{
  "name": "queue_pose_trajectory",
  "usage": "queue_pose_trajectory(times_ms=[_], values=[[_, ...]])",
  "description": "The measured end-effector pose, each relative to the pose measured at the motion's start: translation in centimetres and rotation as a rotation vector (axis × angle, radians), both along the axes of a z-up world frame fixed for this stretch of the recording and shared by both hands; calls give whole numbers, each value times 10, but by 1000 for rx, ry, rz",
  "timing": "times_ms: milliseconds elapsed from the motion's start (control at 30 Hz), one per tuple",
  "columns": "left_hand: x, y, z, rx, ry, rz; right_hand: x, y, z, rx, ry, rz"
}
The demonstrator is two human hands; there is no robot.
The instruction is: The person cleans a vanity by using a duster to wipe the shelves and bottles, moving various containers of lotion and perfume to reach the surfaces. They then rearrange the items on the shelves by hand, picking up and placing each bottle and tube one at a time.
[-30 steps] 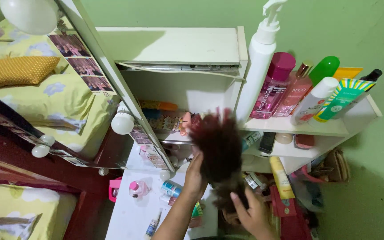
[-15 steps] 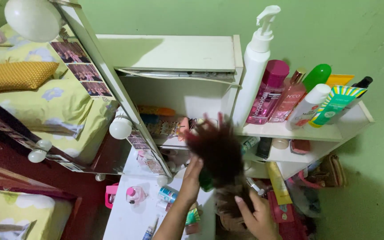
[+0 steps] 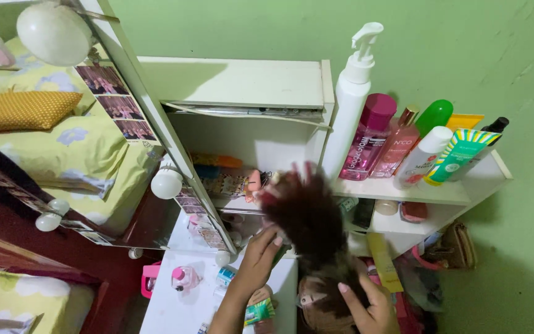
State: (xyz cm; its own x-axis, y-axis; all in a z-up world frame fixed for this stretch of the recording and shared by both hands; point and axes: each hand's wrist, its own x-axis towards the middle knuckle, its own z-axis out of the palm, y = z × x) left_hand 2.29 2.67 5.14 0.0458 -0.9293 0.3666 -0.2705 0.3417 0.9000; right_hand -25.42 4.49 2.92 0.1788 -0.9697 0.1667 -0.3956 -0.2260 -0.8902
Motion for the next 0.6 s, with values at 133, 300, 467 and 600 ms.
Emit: queue_pose_trajectory(times_ms=[133, 300, 467, 600], values=[[1, 4, 7, -34, 138, -91, -2, 0, 5, -177, -59, 0], [11, -4, -63, 75, -11, 27, -12, -4, -12, 159, 125, -3], [10, -3, -67, -116, 89, -39, -23, -7, -38, -136, 74, 150], [12, -2, -86, 27, 213, -75, -16, -7, -27, -74, 28, 224]])
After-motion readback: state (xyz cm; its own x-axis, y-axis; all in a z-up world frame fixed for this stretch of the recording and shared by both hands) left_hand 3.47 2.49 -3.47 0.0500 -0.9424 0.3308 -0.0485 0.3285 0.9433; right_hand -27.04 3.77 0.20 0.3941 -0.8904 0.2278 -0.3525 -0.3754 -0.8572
